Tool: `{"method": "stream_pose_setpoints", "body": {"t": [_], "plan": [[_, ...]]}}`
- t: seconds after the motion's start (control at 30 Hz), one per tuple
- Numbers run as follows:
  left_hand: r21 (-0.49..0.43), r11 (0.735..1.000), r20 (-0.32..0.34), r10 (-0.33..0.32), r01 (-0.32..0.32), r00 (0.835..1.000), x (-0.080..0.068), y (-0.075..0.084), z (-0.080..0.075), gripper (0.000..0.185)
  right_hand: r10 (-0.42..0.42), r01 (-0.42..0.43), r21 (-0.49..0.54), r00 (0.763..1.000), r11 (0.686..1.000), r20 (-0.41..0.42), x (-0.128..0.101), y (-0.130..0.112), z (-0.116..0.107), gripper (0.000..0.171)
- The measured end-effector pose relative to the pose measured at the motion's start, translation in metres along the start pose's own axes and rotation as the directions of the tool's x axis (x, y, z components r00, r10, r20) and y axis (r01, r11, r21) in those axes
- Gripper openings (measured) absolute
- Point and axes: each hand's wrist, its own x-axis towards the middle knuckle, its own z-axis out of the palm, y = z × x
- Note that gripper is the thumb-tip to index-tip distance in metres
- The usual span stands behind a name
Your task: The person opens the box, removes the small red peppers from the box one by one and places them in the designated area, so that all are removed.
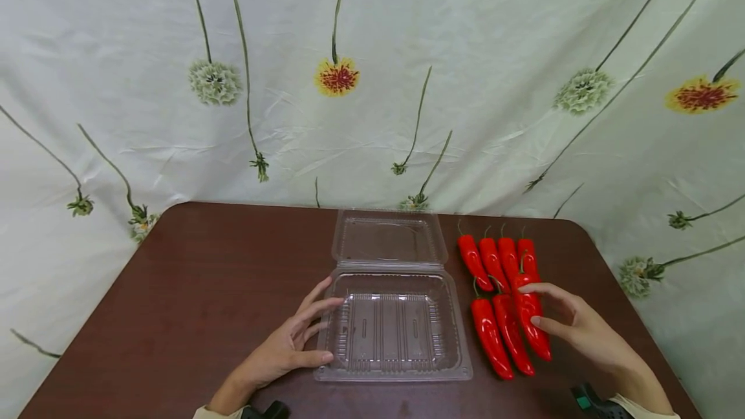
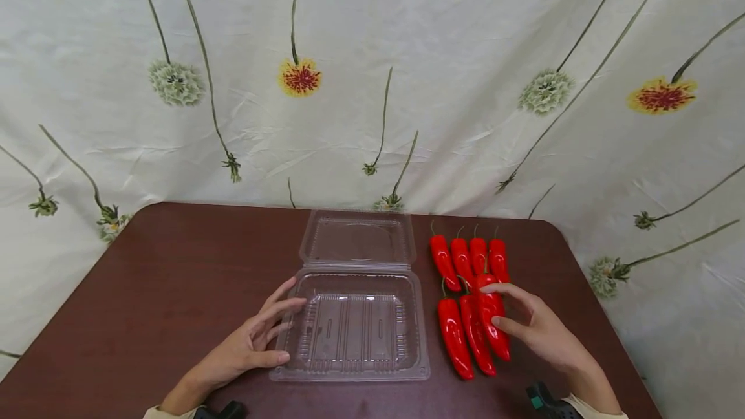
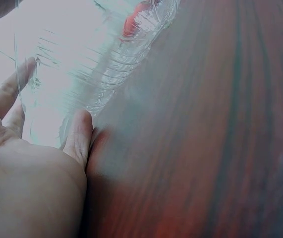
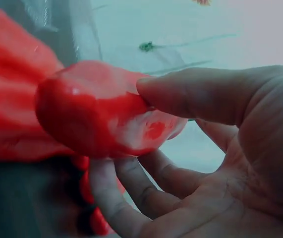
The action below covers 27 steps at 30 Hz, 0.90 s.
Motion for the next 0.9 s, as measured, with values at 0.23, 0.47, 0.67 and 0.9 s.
{"method": "stream_pose_setpoints", "body": {"t": [0.23,0.47,0.67,0.9], "plan": [[-0.008,1.000,0.002,-0.007,0.007,1.000,0.000,0.000,0.000,0.075,0.011,-0.010,0.067,1.000,0.998,-0.026,-0.012,0.019,-0.004,0.044],[-0.002,1.000,0.000,-0.004,0.004,1.000,0.000,-0.001,0.000,0.075,0.009,-0.014,0.152,0.999,0.988,0.033,-0.015,0.035,-0.003,0.045],[-0.006,1.000,0.002,-0.007,0.007,1.000,0.000,-0.001,0.000,0.075,0.022,-0.022,0.137,1.000,0.990,-0.003,-0.017,0.041,0.002,0.047],[0.001,1.000,0.004,-0.010,0.010,1.000,0.000,-0.001,-0.001,0.074,0.038,-0.044,0.151,0.998,0.988,0.042,-0.016,0.046,0.002,0.047]]}}
